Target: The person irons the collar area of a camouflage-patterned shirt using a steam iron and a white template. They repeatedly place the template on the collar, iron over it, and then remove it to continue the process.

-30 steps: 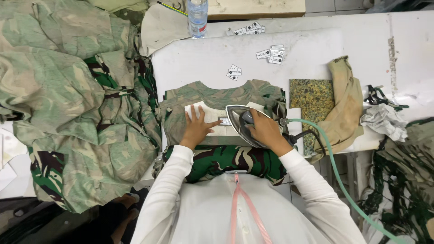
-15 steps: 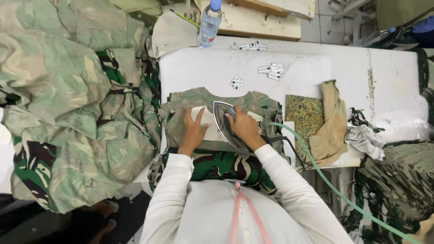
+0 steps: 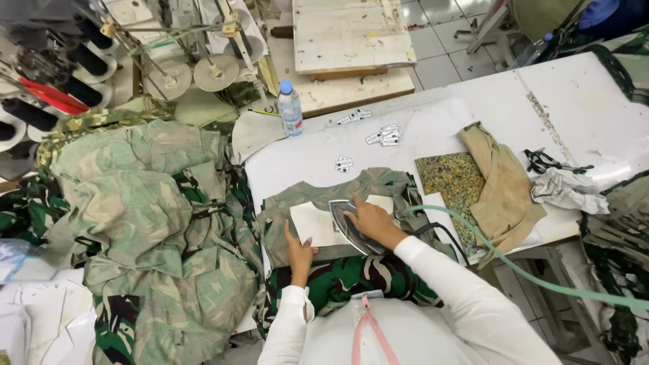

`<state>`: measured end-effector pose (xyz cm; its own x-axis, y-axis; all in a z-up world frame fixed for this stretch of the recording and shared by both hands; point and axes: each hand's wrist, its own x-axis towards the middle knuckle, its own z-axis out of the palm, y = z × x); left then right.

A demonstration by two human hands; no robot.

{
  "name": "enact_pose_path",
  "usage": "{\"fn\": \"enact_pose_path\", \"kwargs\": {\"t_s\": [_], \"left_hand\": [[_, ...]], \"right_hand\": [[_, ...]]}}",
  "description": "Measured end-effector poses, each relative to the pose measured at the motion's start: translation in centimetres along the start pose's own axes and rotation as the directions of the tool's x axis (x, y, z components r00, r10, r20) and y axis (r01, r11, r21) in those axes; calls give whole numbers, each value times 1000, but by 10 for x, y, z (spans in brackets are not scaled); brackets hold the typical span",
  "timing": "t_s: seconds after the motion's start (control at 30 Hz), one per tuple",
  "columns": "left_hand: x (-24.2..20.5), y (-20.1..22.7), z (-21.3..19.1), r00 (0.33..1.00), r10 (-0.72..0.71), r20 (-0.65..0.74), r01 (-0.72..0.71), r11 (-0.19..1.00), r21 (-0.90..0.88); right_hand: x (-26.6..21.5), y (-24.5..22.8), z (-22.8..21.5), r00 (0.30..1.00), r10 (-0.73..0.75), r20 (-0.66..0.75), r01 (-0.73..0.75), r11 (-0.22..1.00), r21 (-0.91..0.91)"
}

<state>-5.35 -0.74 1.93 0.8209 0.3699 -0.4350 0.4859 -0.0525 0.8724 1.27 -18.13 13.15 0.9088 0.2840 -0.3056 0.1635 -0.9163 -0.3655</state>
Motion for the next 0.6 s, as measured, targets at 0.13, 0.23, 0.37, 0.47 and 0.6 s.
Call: {"fn": "enact_pose_path", "kwargs": {"t_s": [0.13,0.23,0.37,0.47,0.6], "left_hand": [[-8,1,-22,999,46,-7,-47,988,-144],[-38,18,-80,937,185,-298,-255,943,-215],[-54,-29,-147,639,255,-725,151,883,444],[-47,-80,-164,641,515,-570,366,447,816],[-60,-60,-122,920,332,-207,-129,757,640]], "right_hand": [[-18,39,-52,995,98,26,-97,995,-21],[8,126,-57,972,227,-58,-220,969,109],[36,221,-63,910,380,-167,-360,923,139],[50,252,-53,855,229,-466,-268,963,-18],[29,165,-50,843,71,-534,-161,979,-124]]}}
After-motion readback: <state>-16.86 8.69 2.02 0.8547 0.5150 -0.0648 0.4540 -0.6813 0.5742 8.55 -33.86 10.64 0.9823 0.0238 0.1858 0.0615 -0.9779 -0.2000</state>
